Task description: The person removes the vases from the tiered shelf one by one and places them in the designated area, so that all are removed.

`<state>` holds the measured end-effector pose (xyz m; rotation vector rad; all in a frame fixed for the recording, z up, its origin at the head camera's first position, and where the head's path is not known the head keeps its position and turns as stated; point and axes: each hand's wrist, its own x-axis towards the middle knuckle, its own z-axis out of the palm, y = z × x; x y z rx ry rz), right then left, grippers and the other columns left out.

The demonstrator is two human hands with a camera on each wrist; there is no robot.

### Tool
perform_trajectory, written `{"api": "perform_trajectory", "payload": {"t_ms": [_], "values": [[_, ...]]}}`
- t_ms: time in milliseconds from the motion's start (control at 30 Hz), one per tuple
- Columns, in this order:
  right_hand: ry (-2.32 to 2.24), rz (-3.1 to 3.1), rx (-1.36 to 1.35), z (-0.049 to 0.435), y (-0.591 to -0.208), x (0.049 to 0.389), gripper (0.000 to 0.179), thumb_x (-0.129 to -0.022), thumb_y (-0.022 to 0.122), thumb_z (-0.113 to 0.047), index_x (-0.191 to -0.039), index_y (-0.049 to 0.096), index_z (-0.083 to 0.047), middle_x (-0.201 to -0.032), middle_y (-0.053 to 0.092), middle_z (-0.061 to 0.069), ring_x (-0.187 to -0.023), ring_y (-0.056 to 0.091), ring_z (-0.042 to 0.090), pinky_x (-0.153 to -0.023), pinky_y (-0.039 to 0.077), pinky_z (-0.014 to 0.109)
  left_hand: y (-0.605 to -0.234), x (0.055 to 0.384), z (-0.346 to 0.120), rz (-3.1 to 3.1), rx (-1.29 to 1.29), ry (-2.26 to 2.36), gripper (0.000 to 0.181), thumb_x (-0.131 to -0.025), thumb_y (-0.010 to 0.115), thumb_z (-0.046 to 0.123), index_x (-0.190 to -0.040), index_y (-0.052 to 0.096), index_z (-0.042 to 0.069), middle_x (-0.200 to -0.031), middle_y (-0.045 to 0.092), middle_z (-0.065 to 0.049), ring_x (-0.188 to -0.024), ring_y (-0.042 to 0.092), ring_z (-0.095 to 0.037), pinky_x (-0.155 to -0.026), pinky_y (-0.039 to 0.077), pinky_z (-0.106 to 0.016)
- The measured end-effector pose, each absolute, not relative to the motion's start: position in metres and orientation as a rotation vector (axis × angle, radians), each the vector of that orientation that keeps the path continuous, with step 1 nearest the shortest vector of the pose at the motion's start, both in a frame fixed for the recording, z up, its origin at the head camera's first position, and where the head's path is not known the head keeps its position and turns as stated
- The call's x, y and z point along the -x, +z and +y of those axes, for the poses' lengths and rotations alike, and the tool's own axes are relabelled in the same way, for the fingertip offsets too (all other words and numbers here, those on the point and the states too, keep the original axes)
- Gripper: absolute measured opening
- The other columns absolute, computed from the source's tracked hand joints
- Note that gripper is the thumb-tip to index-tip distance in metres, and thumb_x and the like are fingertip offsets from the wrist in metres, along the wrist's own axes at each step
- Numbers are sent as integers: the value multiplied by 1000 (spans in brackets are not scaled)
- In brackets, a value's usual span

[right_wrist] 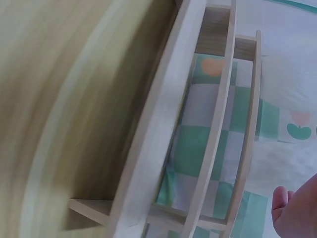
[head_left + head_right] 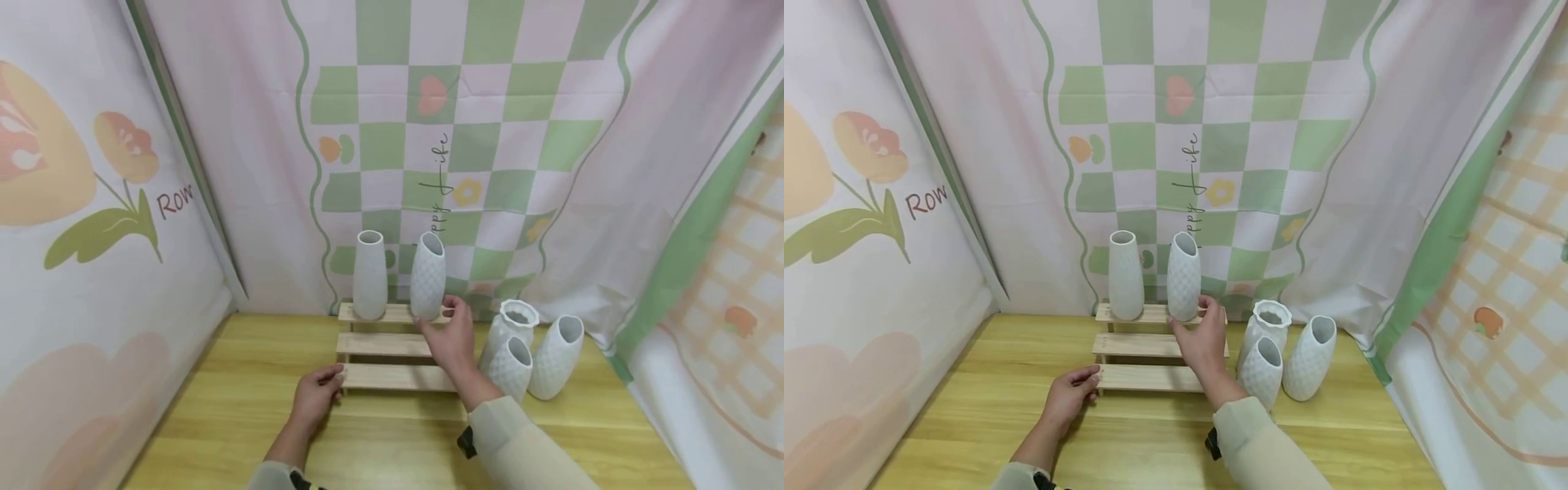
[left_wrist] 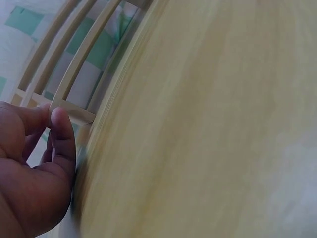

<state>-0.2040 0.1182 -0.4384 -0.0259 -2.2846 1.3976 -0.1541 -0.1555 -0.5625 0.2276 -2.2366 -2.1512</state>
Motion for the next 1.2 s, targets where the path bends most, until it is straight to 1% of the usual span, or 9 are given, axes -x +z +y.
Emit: {"api": "perform_trajectory", "payload": {"t_ms": [67, 167, 333, 433, 600, 833, 1067, 1200], "values": [[1392, -2279, 30, 117, -437, 208, 72, -78, 89, -17, -134, 49, 4, -128, 54, 22, -111, 52, 36, -89, 47, 43, -563, 154, -156, -2236, -230, -2150, 32, -96, 73, 7, -126, 70, -4, -106, 73, -16, -77, 68, -20, -67, 63, -29], [1391, -2291, 48, 117, -435, 215, 75, -78, 90, -21, -135, 48, 3, -126, 53, 23, -113, 51, 39, -91, 47, 44, -564, 154, -156, -2235, -227, -2150, 32, -96, 73, 7, -126, 70, -5, -106, 73, -17, -77, 68, -20, -66, 63, -29], [1430, -2309, 71, 116, -434, 224, 85, -76, 93, -27, -139, 44, 3, -131, 50, 24, -119, 51, 39, -103, 47, 48, -566, 154, -155, -2230, -228, -2151, 32, -95, 73, 7, -125, 70, -4, -107, 73, -17, -77, 68, -20, -66, 63, -29], [1434, -2324, 84, 116, -434, 227, 89, -74, 94, -29, -140, 44, 2, -135, 49, 22, -122, 51, 38, -108, 46, 51, -567, 154, -155, -2227, -232, -2151, 32, -95, 74, 8, -125, 71, -4, -107, 73, -17, -77, 68, -20, -66, 63, -29], [1417, -2356, 105, 117, -434, 233, 91, -74, 95, -32, -142, 44, 0, -134, 48, 19, -122, 51, 37, -107, 46, 52, -568, 155, -155, -2223, -239, -2159, 32, -95, 74, 8, -125, 70, -4, -106, 73, -16, -77, 68, -20, -66, 63, -30], [1388, -2390, 98, 120, -436, 244, 92, -73, 93, -33, -144, 45, 0, -137, 52, 20, -124, 54, 38, -108, 48, 54, -569, 156, -153, -2225, -245, -2157, 32, -95, 73, 7, -125, 71, -3, -104, 73, -16, -77, 68, -19, -66, 63, -29], [1405, -2417, 76, 120, -437, 252, 89, -80, 90, -33, -148, 42, -2, -142, 54, 20, -128, 55, 38, -110, 48, 55, -570, 158, -154, -2214, -247, -2164, 31, -95, 73, 7, -125, 71, -4, -103, 74, -15, -74, 67, -18, -63, 62, -28], [1405, -2413, 103, 118, -437, 252, 89, -81, 89, -34, -149, 42, -4, -142, 54, 20, -129, 55, 38, -111, 47, 55, -569, 157, -155, -2218, -257, -2160, 32, -95, 74, 7, -124, 71, -4, -102, 74, -16, -74, 67, -18, -64, 62, -28]]}}
